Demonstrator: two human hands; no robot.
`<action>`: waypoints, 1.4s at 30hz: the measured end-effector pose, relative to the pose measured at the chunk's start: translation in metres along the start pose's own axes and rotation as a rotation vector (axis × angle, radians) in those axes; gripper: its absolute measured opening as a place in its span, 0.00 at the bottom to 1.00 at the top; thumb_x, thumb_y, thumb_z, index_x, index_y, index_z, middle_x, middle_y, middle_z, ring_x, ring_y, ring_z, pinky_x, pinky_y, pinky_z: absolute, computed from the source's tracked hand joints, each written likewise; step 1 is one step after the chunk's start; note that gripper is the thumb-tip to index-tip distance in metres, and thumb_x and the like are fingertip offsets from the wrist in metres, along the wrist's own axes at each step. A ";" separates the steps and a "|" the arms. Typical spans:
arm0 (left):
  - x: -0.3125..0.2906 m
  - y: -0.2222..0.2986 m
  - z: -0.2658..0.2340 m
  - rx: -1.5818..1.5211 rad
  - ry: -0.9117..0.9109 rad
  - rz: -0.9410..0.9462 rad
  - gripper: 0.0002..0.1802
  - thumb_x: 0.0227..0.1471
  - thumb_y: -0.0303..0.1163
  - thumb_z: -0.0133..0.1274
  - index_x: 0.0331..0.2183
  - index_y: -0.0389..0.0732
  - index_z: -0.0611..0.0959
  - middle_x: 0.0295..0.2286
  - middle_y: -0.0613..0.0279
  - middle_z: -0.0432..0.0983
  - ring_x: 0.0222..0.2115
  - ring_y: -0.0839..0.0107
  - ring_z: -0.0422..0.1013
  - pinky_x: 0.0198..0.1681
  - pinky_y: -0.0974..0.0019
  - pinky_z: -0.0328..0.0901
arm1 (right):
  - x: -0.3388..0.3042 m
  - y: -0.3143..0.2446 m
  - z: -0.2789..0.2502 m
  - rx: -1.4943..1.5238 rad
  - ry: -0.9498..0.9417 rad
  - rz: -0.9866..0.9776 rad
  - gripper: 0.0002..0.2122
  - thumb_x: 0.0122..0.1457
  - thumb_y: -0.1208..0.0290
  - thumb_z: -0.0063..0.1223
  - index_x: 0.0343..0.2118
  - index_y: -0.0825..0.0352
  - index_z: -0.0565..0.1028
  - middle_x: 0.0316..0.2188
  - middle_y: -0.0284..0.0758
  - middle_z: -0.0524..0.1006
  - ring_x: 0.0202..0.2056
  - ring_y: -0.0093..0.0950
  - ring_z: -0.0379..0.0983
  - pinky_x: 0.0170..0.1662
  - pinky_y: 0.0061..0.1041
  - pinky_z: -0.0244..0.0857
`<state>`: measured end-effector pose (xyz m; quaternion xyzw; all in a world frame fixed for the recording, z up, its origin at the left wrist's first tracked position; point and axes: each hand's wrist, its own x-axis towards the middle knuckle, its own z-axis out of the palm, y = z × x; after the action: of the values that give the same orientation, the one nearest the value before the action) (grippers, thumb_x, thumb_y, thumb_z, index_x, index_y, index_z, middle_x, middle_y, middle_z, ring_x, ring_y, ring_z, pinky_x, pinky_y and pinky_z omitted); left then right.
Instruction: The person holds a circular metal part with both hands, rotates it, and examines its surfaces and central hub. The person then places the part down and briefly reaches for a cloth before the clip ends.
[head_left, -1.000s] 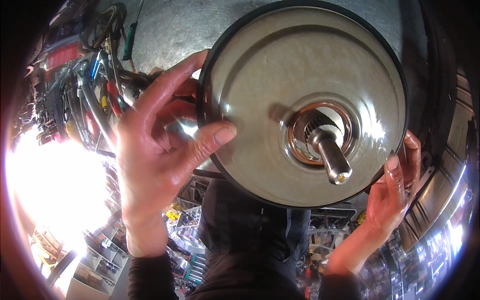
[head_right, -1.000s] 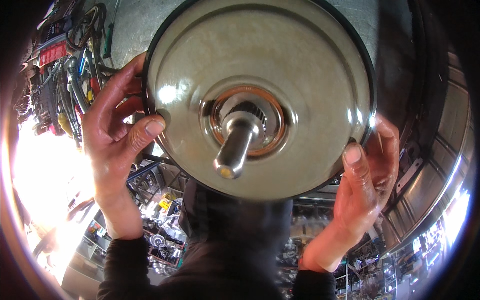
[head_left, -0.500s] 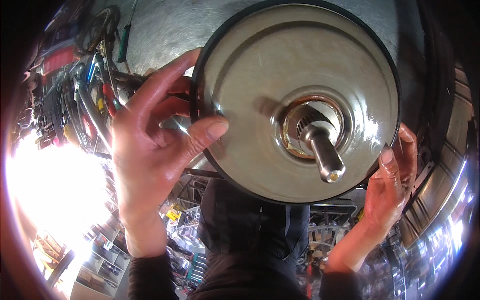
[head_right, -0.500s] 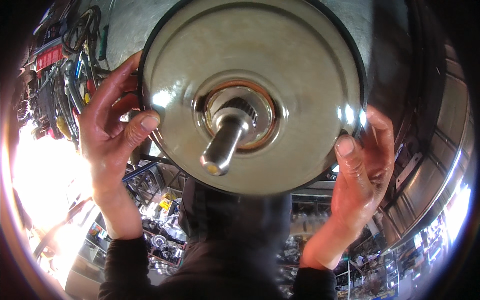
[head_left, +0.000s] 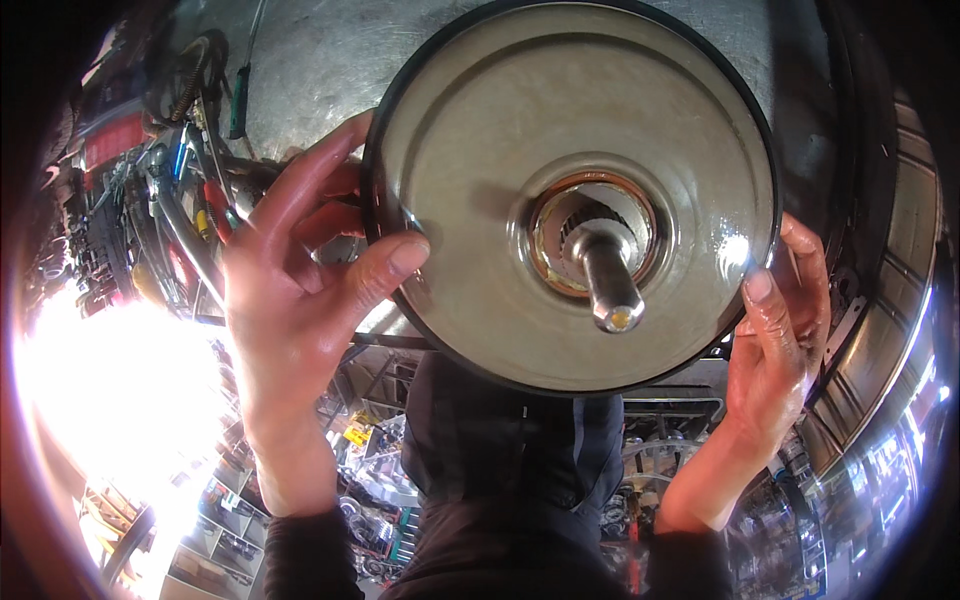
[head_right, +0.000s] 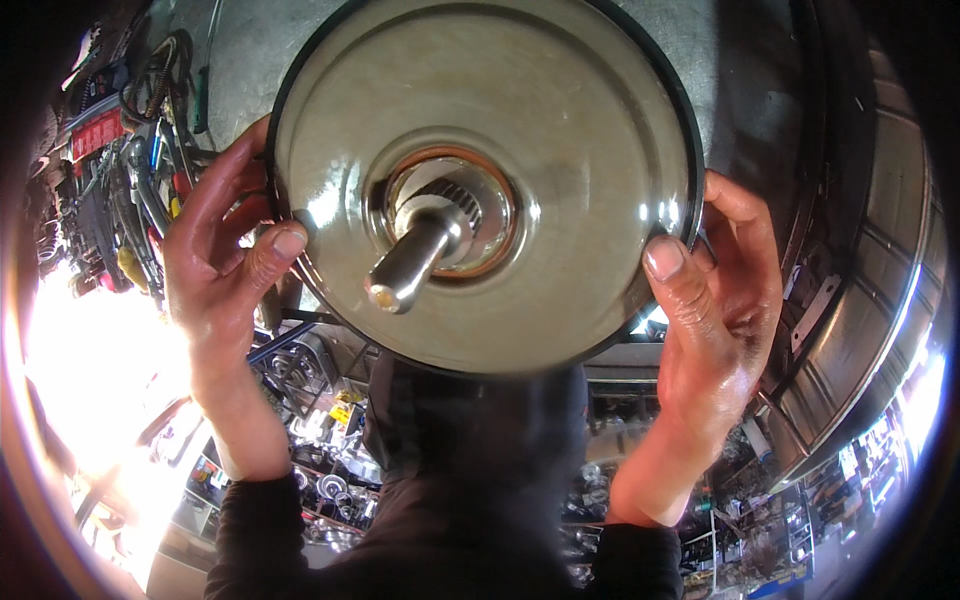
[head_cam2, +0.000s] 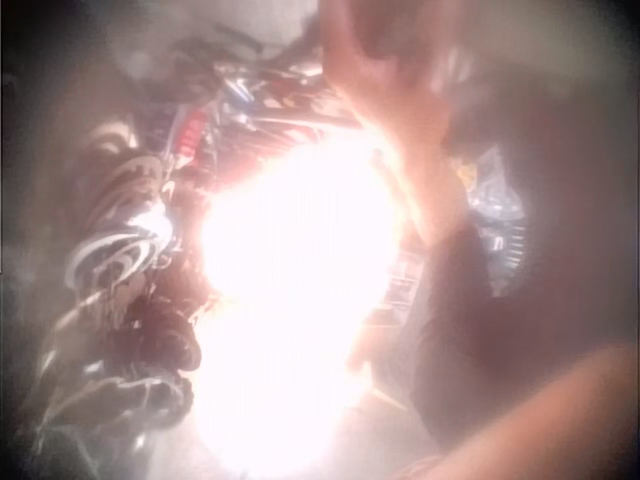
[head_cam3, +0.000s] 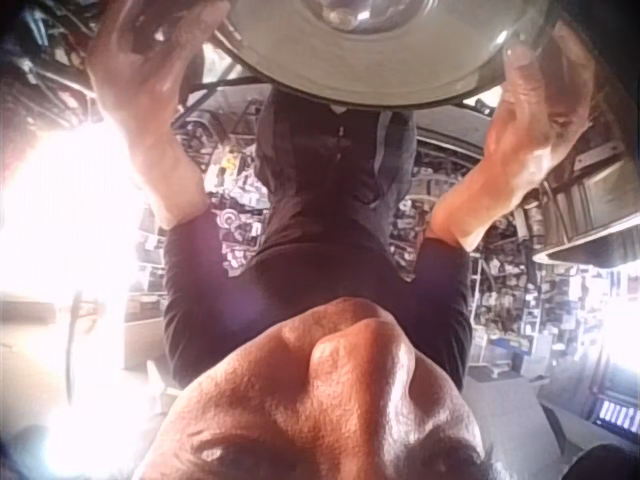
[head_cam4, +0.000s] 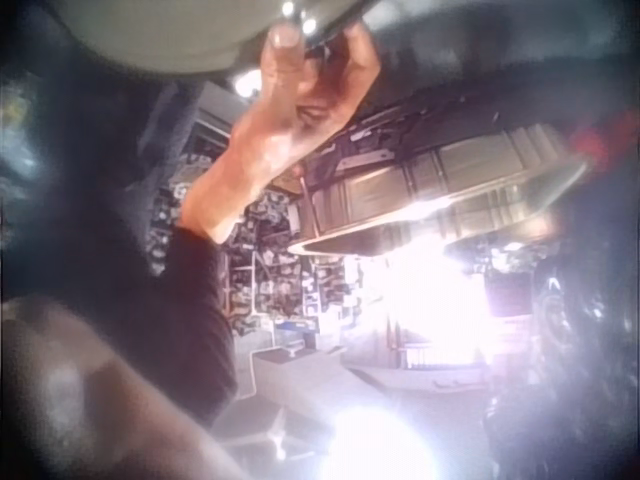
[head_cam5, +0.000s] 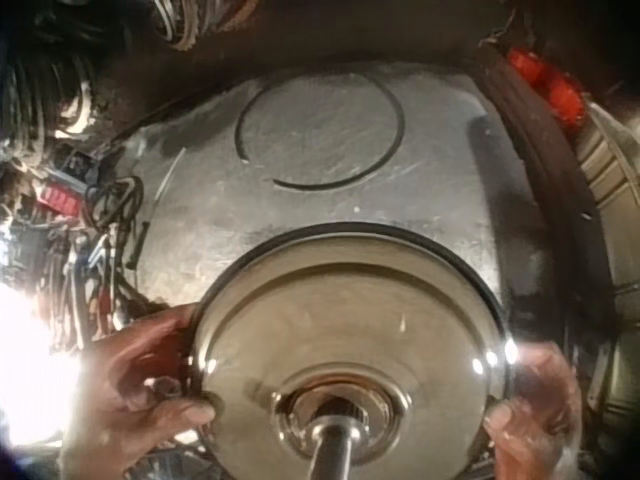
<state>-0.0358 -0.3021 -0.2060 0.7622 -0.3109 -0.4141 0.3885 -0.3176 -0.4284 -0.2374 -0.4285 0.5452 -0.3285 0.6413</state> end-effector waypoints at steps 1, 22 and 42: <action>0.001 0.000 0.000 -0.005 -0.004 0.003 0.46 0.48 0.38 0.73 0.63 0.30 0.71 0.47 0.53 0.79 0.44 0.69 0.77 0.49 0.69 0.73 | -0.001 0.000 0.000 0.012 -0.005 0.004 0.26 0.53 0.70 0.71 0.53 0.73 0.74 0.41 0.34 0.78 0.40 0.19 0.72 0.46 0.15 0.63; -0.001 0.004 -0.001 -0.009 0.011 -0.023 0.46 0.47 0.34 0.74 0.63 0.31 0.71 0.46 0.55 0.79 0.42 0.70 0.77 0.47 0.70 0.73 | -0.004 0.009 -0.010 -0.002 -0.003 -0.056 0.27 0.55 0.69 0.70 0.56 0.73 0.73 0.47 0.38 0.80 0.49 0.27 0.75 0.60 0.26 0.62; 0.000 -0.003 -0.007 0.099 -0.020 0.084 0.43 0.51 0.36 0.71 0.63 0.32 0.71 0.50 0.50 0.76 0.42 0.67 0.77 0.44 0.69 0.73 | 0.000 0.012 -0.018 -0.105 -0.067 -0.117 0.25 0.58 0.68 0.67 0.55 0.74 0.74 0.49 0.36 0.78 0.51 0.26 0.73 0.61 0.24 0.58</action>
<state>-0.0288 -0.2983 -0.2057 0.7626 -0.3664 -0.3892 0.3642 -0.3356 -0.4266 -0.2488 -0.5034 0.5139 -0.3220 0.6155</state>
